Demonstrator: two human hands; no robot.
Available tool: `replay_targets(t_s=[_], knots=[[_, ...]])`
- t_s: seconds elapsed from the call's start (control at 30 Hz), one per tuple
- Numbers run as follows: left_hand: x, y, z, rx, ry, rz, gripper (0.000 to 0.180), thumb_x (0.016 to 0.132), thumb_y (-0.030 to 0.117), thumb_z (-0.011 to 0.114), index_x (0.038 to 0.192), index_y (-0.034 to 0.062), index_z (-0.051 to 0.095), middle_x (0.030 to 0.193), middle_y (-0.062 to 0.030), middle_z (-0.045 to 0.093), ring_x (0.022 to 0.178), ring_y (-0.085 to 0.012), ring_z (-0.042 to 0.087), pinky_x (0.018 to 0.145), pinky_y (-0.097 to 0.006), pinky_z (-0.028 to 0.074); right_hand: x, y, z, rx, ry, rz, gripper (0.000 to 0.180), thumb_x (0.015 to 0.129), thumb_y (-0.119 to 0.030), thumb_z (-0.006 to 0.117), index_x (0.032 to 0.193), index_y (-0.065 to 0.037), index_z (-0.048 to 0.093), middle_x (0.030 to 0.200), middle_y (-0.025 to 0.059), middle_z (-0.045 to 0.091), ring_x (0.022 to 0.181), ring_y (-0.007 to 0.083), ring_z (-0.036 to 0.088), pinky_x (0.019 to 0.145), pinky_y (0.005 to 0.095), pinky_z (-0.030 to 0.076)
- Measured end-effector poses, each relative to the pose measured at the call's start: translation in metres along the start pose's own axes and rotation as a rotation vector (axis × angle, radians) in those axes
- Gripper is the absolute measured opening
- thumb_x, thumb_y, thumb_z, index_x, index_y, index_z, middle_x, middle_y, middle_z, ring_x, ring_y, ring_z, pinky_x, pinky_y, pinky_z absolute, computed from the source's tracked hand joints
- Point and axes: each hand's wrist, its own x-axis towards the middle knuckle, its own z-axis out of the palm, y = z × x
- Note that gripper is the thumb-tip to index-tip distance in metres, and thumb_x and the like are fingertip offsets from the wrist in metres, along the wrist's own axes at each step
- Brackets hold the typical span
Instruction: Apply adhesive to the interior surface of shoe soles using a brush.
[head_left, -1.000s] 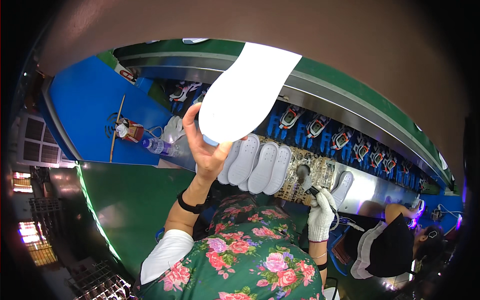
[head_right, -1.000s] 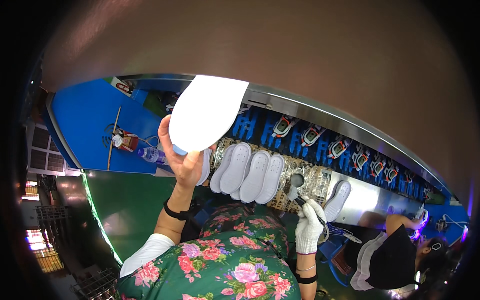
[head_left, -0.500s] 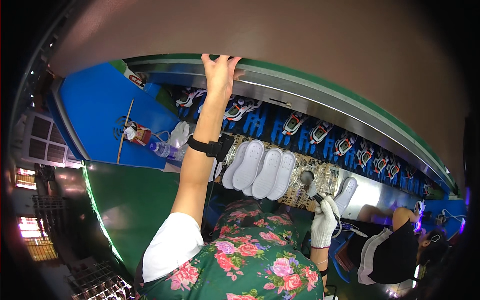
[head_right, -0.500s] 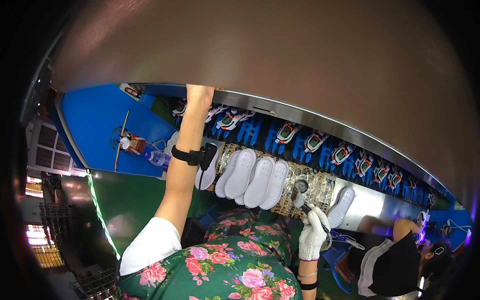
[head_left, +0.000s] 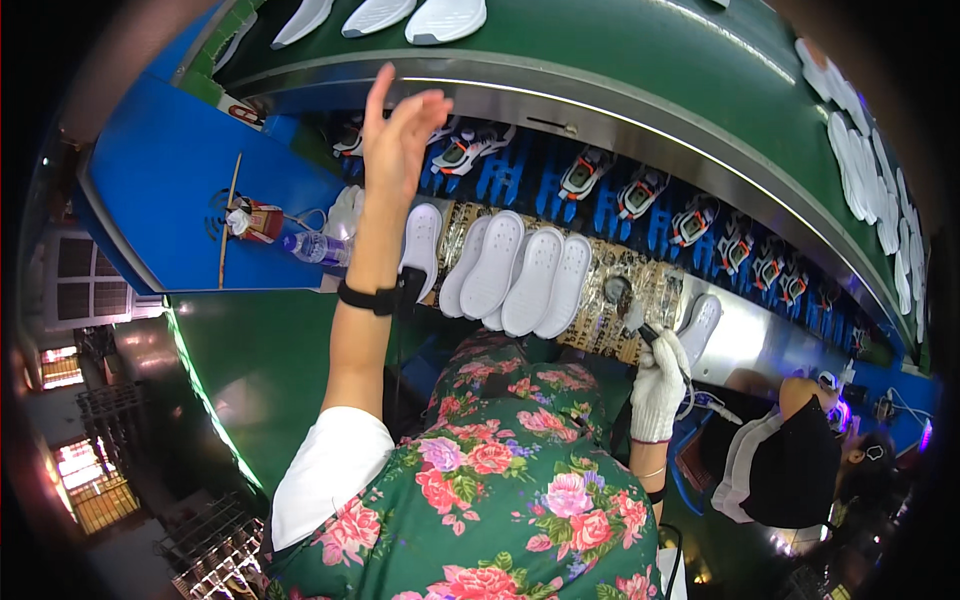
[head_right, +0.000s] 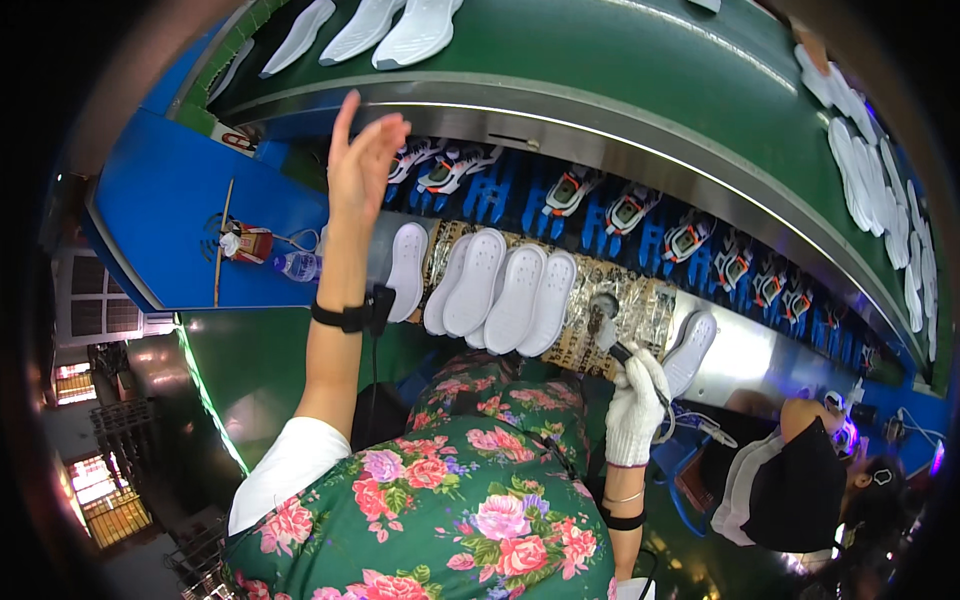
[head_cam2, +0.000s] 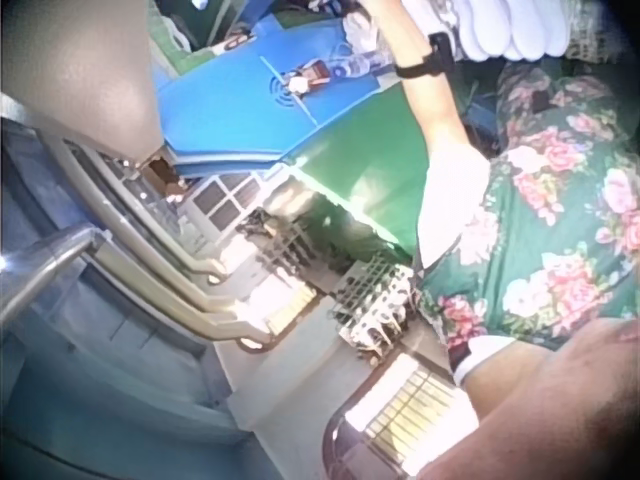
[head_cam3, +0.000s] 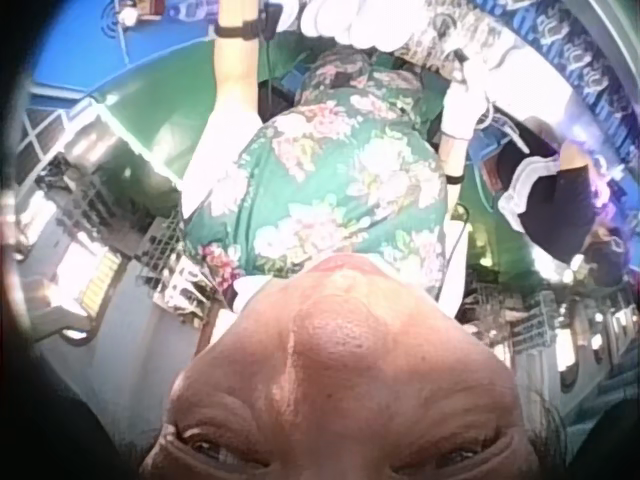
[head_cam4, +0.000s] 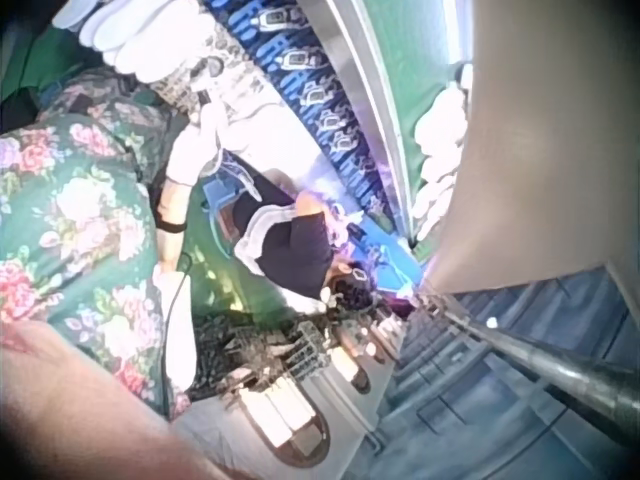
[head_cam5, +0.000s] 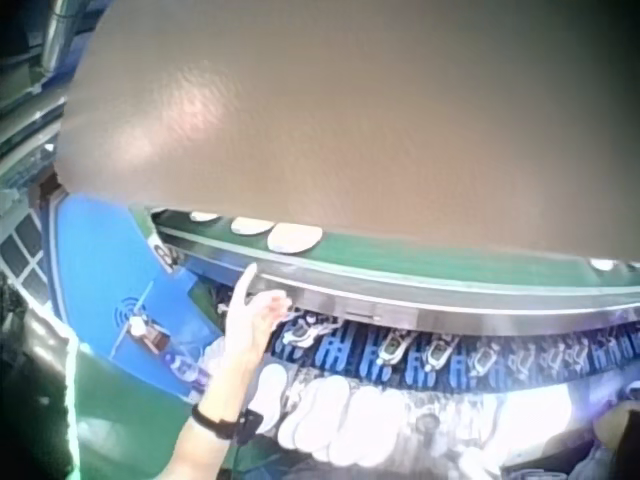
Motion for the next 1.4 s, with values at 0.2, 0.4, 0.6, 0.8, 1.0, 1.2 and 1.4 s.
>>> replay_targets(t_s=[0.2, 0.4, 0.6, 0.8, 1.0, 1.2, 1.4], knots=[[-0.129, -0.124, -0.044, 0.598, -0.071, -0.364, 0.076, 0.082, 0.023, 0.077, 0.145, 0.0044, 0.037, 0.115, -0.0176, 0.06, 0.099, -0.0283, 0.062, 0.083, -0.036, 0.052, 0.004, 0.001, 0.002, -0.006, -0.007, 0.034, 0.027, 0.087, 0.001, 0.064, 0.114, 0.007, 0.064, 0.112, 0.0178, 0.067, 0.08, 0.0183, 0.063, 0.065, 0.025, 0.048], [-0.199, -0.188, -0.038, 1.303, -0.312, -0.156, 0.105, 0.069, 0.03, 0.086, 0.153, 0.0086, 0.027, 0.129, -0.0242, 0.043, 0.12, -0.0376, 0.043, 0.101, -0.049, 0.038, 0.002, -0.002, 0.006, 0.044, -0.015, 0.048, 0.026, 0.086, 0.003, 0.065, 0.112, 0.008, 0.064, 0.11, 0.0192, 0.068, 0.079, 0.0178, 0.063, 0.065, 0.0249, 0.05], [-0.191, -0.201, -0.034, 1.446, -0.157, 0.022, 0.092, 0.075, 0.021, 0.077, 0.152, 0.0097, 0.029, 0.135, -0.0264, 0.037, 0.125, -0.0424, 0.037, 0.105, -0.052, 0.03, -0.006, -0.011, 0.003, 0.058, 0.008, 0.026, 0.025, 0.086, 0.003, 0.066, 0.11, 0.007, 0.065, 0.109, 0.0192, 0.069, 0.076, 0.0172, 0.065, 0.064, 0.0231, 0.05], [-0.182, -0.2, -0.022, 1.436, -0.159, -0.083, 0.1, 0.069, 0.022, 0.076, 0.153, 0.0042, 0.024, 0.12, -0.0309, 0.053, 0.113, -0.0457, 0.053, 0.1, -0.048, 0.04, -0.013, -0.022, -0.014, 0.094, 0.042, -0.01, 0.021, 0.083, 0.001, 0.07, 0.104, 0.005, 0.069, 0.1, 0.0136, 0.072, 0.075, 0.0146, 0.065, 0.063, 0.0224, 0.05], [-0.157, -0.117, 0.065, 0.912, -0.152, 0.172, 0.095, 0.074, 0.007, 0.076, 0.153, 0.0, 0.023, 0.152, -0.0218, 0.034, 0.142, -0.0329, 0.034, 0.116, -0.04, 0.026, -0.014, -0.037, -0.037, 0.156, 0.056, -0.045, 0.021, 0.085, 0.001, 0.068, 0.105, 0.005, 0.069, 0.103, 0.0145, 0.072, 0.08, 0.016, 0.067, 0.064, 0.0226, 0.05], [-0.048, -0.016, 0.193, 0.538, -0.411, 0.523, 0.084, 0.083, 0.0, 0.071, 0.151, -0.0041, 0.022, 0.142, -0.0208, 0.043, 0.127, -0.0278, 0.05, 0.107, -0.037, 0.039, -0.016, -0.043, -0.049, 0.191, 0.052, -0.054, 0.021, 0.084, 0.001, 0.068, 0.105, 0.005, 0.069, 0.103, 0.0147, 0.072, 0.08, 0.0154, 0.067, 0.065, 0.0222, 0.051], [0.074, -0.021, 0.273, 1.298, -0.55, 0.538, 0.097, 0.075, 0.059, 0.074, 0.146, 0.002, 0.041, 0.135, -0.0294, 0.052, 0.124, -0.0384, 0.054, 0.104, -0.043, 0.041, -0.021, -0.053, -0.056, 0.212, 0.046, -0.084, 0.02, 0.083, 0.002, 0.068, 0.103, 0.004, 0.07, 0.101, 0.0139, 0.073, 0.08, 0.0147, 0.068, 0.065, 0.0218, 0.051]])
